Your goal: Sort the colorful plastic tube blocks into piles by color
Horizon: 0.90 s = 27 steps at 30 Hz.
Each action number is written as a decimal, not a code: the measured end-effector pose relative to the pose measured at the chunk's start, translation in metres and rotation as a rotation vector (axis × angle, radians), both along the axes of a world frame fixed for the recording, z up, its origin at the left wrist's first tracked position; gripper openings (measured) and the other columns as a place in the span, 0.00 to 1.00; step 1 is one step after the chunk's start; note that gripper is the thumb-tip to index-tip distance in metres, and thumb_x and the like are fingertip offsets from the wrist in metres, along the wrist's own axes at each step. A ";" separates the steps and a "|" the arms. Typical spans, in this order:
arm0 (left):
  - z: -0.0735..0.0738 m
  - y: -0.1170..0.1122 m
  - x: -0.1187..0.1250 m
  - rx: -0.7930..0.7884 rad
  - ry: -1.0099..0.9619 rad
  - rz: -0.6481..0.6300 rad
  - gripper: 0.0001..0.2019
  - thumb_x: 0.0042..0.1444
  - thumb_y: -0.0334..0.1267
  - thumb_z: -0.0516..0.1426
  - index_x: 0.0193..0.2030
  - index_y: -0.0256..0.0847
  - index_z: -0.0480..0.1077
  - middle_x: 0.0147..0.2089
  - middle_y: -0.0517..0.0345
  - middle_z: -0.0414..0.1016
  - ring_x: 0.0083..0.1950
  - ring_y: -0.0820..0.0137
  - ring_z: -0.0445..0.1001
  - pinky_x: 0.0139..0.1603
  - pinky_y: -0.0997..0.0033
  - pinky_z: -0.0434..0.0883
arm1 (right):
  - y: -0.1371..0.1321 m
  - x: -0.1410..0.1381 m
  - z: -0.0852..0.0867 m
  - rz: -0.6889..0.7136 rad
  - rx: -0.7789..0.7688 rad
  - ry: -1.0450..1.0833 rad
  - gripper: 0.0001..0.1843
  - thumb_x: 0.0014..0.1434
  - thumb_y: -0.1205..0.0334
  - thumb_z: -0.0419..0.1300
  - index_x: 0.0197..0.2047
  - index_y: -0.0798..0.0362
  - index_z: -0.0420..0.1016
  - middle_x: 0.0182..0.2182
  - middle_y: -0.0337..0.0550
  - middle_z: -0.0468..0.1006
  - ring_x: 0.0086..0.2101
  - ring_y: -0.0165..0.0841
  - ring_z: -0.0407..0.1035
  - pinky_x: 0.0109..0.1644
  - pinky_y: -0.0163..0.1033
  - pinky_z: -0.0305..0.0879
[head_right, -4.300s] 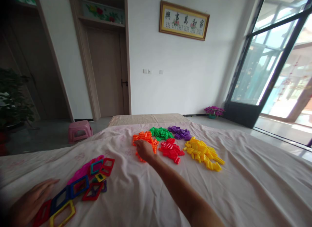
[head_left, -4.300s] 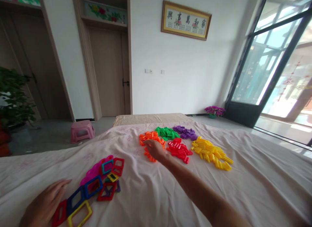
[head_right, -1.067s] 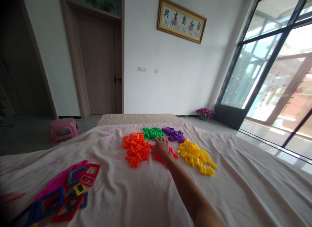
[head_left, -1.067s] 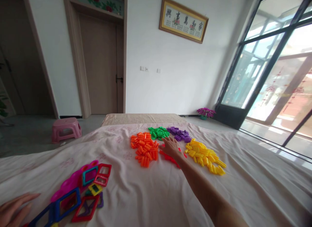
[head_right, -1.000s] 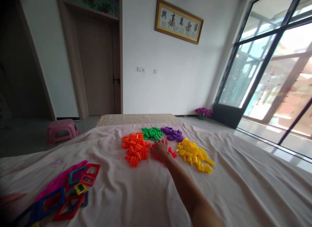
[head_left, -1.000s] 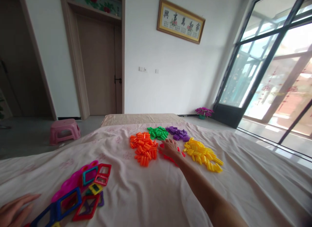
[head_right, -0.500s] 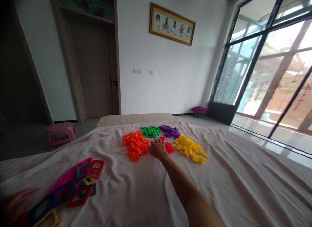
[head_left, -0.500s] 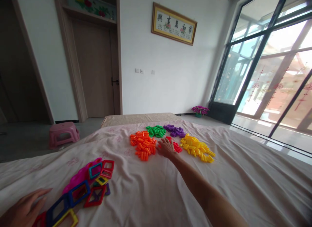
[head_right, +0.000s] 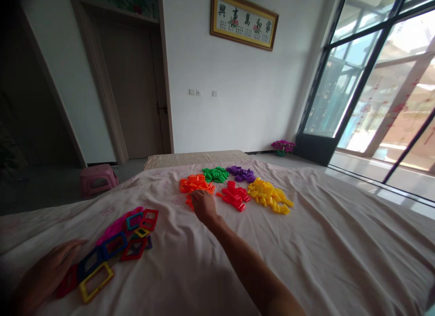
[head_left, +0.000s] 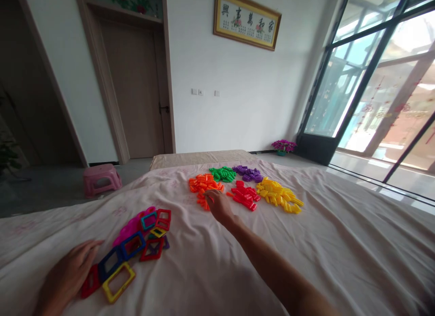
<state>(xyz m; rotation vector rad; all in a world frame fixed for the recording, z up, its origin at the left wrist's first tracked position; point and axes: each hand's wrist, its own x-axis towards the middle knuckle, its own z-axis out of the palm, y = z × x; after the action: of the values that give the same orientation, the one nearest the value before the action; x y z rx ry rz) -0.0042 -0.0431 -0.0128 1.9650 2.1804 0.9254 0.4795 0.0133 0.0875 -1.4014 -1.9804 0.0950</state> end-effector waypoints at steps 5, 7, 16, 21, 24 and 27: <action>0.018 -0.017 0.021 -0.001 -0.079 -0.095 0.23 0.61 0.52 0.46 0.49 0.43 0.77 0.57 0.49 0.79 0.61 0.60 0.75 0.65 0.57 0.68 | -0.029 -0.088 -0.014 0.223 -0.141 0.045 0.16 0.67 0.64 0.55 0.55 0.50 0.77 0.51 0.45 0.80 0.51 0.37 0.73 0.56 0.39 0.65; 0.023 -0.023 0.027 0.021 -0.090 -0.090 0.25 0.63 0.51 0.45 0.52 0.41 0.75 0.57 0.49 0.79 0.60 0.61 0.76 0.63 0.59 0.70 | -0.037 -0.115 -0.022 0.236 -0.186 -0.025 0.19 0.66 0.65 0.55 0.58 0.50 0.74 0.53 0.47 0.79 0.53 0.39 0.72 0.58 0.41 0.64; 0.053 -0.043 0.084 0.106 0.050 -0.161 0.23 0.62 0.50 0.53 0.59 0.42 0.72 0.63 0.48 0.74 0.69 0.56 0.66 0.70 0.51 0.60 | -0.060 -0.155 -0.042 0.311 -0.145 -0.069 0.22 0.70 0.65 0.49 0.63 0.48 0.71 0.61 0.47 0.73 0.58 0.40 0.68 0.65 0.48 0.59; 0.064 -0.064 0.148 0.264 0.356 -0.245 0.24 0.61 0.43 0.56 0.64 0.45 0.68 0.67 0.45 0.70 0.69 0.51 0.65 0.69 0.40 0.57 | -0.067 -0.155 -0.044 0.534 -0.135 0.041 0.21 0.69 0.65 0.51 0.61 0.48 0.73 0.56 0.46 0.77 0.54 0.38 0.72 0.59 0.41 0.66; 0.059 -0.073 0.168 0.282 0.404 -0.252 0.25 0.60 0.39 0.57 0.65 0.44 0.67 0.67 0.42 0.69 0.68 0.52 0.66 0.69 0.40 0.58 | -0.068 -0.153 -0.046 0.579 -0.182 0.113 0.21 0.65 0.71 0.52 0.55 0.46 0.77 0.49 0.42 0.82 0.48 0.35 0.75 0.54 0.38 0.68; 0.054 -0.075 0.167 0.292 0.411 -0.232 0.27 0.59 0.40 0.58 0.66 0.43 0.65 0.70 0.38 0.64 0.68 0.51 0.66 0.69 0.38 0.57 | -0.063 -0.149 -0.051 0.422 -0.195 0.190 0.23 0.60 0.75 0.51 0.51 0.48 0.79 0.45 0.42 0.83 0.44 0.35 0.76 0.51 0.38 0.69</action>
<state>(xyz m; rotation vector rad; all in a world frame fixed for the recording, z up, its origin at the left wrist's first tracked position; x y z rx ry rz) 0.1630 -0.1184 0.0410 2.6893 2.0193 0.9121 0.3301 -0.0494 0.0362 -1.0222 -2.1154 0.6031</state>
